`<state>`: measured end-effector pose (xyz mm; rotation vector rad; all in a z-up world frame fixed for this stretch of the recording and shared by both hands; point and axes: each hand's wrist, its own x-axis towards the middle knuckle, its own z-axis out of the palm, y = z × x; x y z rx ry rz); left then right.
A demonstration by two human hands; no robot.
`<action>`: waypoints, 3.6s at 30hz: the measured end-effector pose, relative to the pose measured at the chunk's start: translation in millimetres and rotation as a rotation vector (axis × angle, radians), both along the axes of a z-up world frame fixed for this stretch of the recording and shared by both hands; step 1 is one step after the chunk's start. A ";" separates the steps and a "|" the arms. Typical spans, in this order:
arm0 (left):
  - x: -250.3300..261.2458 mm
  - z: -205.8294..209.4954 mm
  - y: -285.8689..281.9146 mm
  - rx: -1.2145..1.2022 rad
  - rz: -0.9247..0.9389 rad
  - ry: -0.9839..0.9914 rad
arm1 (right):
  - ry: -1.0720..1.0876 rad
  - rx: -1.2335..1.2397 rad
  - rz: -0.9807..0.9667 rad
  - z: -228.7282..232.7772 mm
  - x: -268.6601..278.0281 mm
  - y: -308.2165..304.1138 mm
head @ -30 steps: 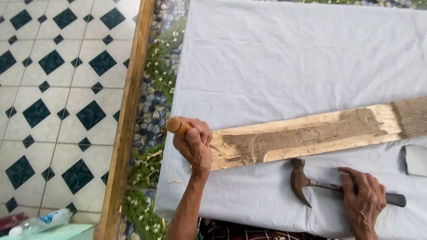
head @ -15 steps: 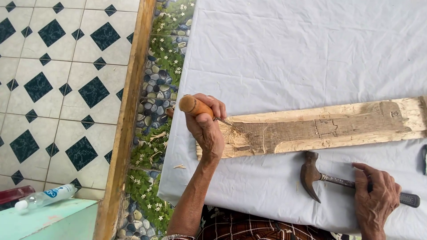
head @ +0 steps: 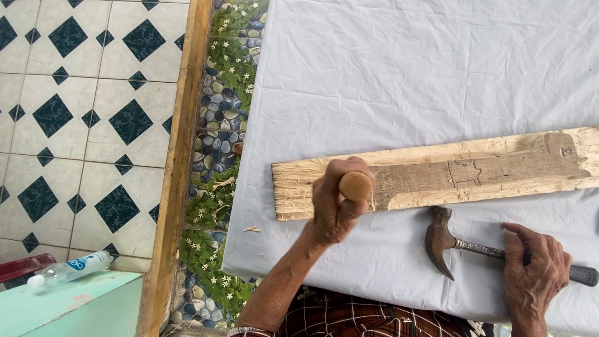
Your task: Carving a wooden plank using a hammer and chisel on a table.
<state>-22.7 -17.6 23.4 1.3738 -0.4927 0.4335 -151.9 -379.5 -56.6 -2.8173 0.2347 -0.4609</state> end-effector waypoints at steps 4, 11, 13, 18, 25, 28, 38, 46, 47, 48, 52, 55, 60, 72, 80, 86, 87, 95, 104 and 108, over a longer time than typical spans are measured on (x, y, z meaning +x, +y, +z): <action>-9.6 2.5 -14.4 0.119 -0.023 -0.028 | 0.006 0.007 0.000 0.0 -1.1 -0.8; 13.7 41.4 25.9 -0.364 0.212 -0.018 | -0.003 -0.002 0.023 -0.9 -2.1 -2.7; 17.5 54.6 28.1 -0.343 0.243 0.047 | 0.002 -0.015 0.024 -2.8 -1.4 -4.4; 20.7 35.4 21.8 -0.345 0.130 0.086 | 0.010 -0.008 0.021 0.4 -0.9 -1.9; 19.9 22.7 19.6 -0.277 0.016 0.134 | 0.017 -0.004 0.028 1.0 -1.2 -2.1; 27.1 22.6 22.5 -0.287 -0.152 0.177 | -0.003 -0.004 0.034 -0.3 -2.2 -2.9; 28.3 35.4 37.6 -0.436 0.023 0.206 | 0.001 0.002 0.034 -1.2 -3.3 -3.0; 30.3 33.5 25.2 -0.465 0.187 0.116 | 0.010 0.008 0.032 3.5 -1.0 0.7; 29.4 34.7 25.0 -0.464 0.185 0.118 | 0.010 0.009 0.029 3.8 -2.1 0.8; 29.0 36.2 25.2 -0.463 0.225 0.128 | 0.009 0.013 0.031 4.0 -1.7 1.0; 32.6 33.7 25.5 -0.422 0.266 0.093 | 0.004 0.006 0.032 1.2 -1.3 -1.7; 33.1 33.4 25.9 -0.401 0.262 0.089 | 0.011 -0.003 0.027 1.3 -1.4 -1.1; 32.9 34.7 26.7 -0.384 0.245 0.096 | 0.006 -0.007 0.026 -3.2 -3.9 -4.7; 33.2 26.4 23.3 -0.360 0.210 0.082 | -0.001 -0.005 0.038 -2.9 -3.5 -5.1; 34.9 27.3 21.7 -0.374 0.085 0.110 | 0.014 0.008 0.023 -3.2 -3.5 -5.2; 36.6 10.0 15.3 -0.376 -0.050 0.143 | 0.008 -0.005 0.025 -2.0 -2.7 -3.4; 37.2 8.4 16.4 -0.188 -0.038 0.208 | 0.010 -0.001 0.028 -2.2 -2.3 -3.1; 62.1 39.4 9.0 0.141 -0.168 0.386 | 0.037 0.023 0.028 3.8 -1.7 0.0; 97.1 34.7 -11.6 0.030 -0.286 0.512 | 0.010 -0.008 0.031 5.6 0.7 0.9; 112.2 12.4 -7.0 -0.166 -0.187 0.565 | 0.004 -0.018 0.037 7.5 1.5 3.4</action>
